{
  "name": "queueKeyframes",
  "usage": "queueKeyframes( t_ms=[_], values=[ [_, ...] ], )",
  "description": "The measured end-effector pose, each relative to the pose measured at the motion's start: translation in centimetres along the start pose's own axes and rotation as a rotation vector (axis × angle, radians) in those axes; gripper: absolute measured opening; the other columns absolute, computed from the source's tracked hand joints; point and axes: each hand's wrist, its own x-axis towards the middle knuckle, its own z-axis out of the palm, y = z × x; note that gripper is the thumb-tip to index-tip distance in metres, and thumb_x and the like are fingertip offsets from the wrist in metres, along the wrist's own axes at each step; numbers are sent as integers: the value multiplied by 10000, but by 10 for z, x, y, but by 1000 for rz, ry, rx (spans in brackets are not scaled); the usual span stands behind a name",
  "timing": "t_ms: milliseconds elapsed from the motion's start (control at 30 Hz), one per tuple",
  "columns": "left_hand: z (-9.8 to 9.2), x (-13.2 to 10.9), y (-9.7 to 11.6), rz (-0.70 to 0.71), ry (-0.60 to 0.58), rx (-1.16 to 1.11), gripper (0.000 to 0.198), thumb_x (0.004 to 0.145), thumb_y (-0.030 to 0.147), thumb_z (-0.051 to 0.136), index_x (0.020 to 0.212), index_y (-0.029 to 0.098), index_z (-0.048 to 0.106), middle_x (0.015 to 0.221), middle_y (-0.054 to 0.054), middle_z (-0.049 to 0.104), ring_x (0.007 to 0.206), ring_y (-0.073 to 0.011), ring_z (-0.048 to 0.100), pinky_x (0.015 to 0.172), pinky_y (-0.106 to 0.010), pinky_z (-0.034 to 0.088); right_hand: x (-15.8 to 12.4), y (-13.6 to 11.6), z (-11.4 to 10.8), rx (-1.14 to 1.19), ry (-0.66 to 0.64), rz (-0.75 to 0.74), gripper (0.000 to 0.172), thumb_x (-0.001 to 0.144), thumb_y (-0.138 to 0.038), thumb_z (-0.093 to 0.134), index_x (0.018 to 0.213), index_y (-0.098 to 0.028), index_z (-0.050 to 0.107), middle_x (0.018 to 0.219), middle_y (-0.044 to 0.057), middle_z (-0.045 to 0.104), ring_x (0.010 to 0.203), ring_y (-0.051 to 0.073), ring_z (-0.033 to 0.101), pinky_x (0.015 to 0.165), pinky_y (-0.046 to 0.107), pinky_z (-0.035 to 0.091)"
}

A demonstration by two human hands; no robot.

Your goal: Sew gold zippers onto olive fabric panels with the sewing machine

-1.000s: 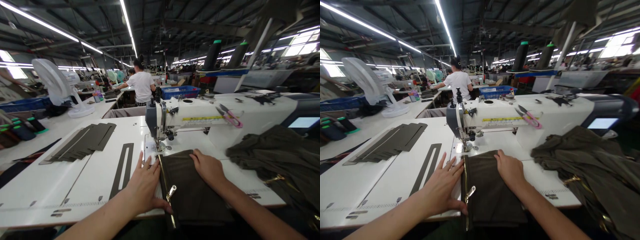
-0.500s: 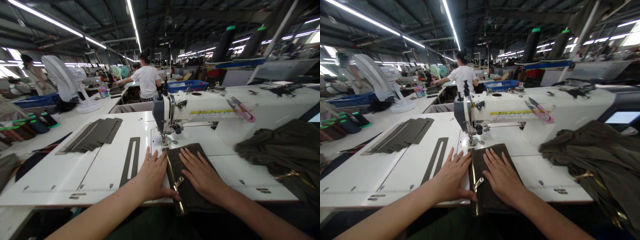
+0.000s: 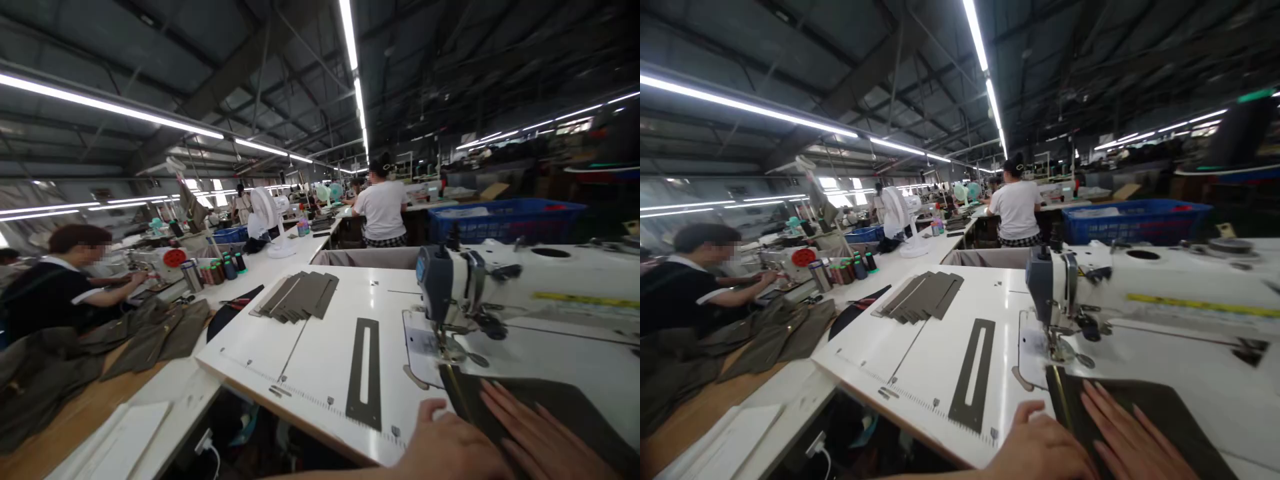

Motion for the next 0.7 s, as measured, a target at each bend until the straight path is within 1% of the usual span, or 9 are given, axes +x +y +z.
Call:
queueKeyframes(
  t_ms=[133,267,367,400,433,500,533,600,700],
  values=[
    [11,8,-1,26,-8,78,129,823,351,542,904,276,610,879,3,704,826,-148,623,789,-280,384,2,3,2,-48,10,-11,447,857,-348,387,1297,-286,435,1373,24,353,1224,249,390,932,423,426],
    [16,-4,-1,140,4,55,280,859,366,497,1114,258,545,957,-14,688,932,-175,603,856,-275,374,9,-6,-14,-73,20,-18,437,862,-357,364,1268,-243,481,1354,45,381,1208,250,413,927,428,432],
    [-8,-31,-3,277,-54,-41,289,920,281,394,1191,268,495,1097,4,639,1066,-133,543,1019,-240,252,19,-19,-36,-106,2,-2,440,880,-335,316,1248,-185,505,1322,75,429,1188,237,442,922,419,441],
    [-21,-41,-6,279,-45,-54,322,932,279,363,1243,273,444,1214,-6,568,1152,-144,481,1073,-280,170,24,-25,-45,-119,-10,25,439,884,-330,305,1235,-174,518,1308,83,448,1181,234,451,924,421,439],
    [-37,-52,-10,214,26,-35,367,918,344,394,1281,294,399,1321,-18,467,1240,-195,386,1096,-360,114,30,-31,-54,-129,-22,56,440,886,-333,301,1222,-165,530,1299,90,459,1178,236,455,926,431,435],
    [-65,-69,-22,23,50,44,860,750,577,554,1396,156,176,1458,-156,154,1327,-335,147,1083,-493,74,43,-42,-69,-131,-35,103,456,888,-341,294,1219,-133,527,1318,102,436,1200,242,428,961,457,395],
    [-76,-76,-28,-101,66,98,953,724,604,562,1405,115,109,1462,-190,68,1331,-362,68,1068,-537,61,49,-46,-75,-125,-79,91,463,894,-337,291,1262,-129,479,1348,97,395,1224,234,398,982,457,371],
    [-85,-89,-38,-203,-43,144,1037,687,671,543,1401,76,83,1454,-223,33,1328,-375,13,1058,-559,67,55,-51,-81,-102,-137,48,466,902,-321,282,1315,-144,405,1372,80,363,1242,222,373,989,456,361],
    [-77,-105,-34,-236,-187,184,1046,663,635,599,1400,86,101,1458,-212,56,1328,-378,18,1060,-532,123,47,-48,-76,-48,-130,-13,494,900,-318,296,1381,-205,281,1394,56,341,1246,227,366,992,471,347]
  ],
)
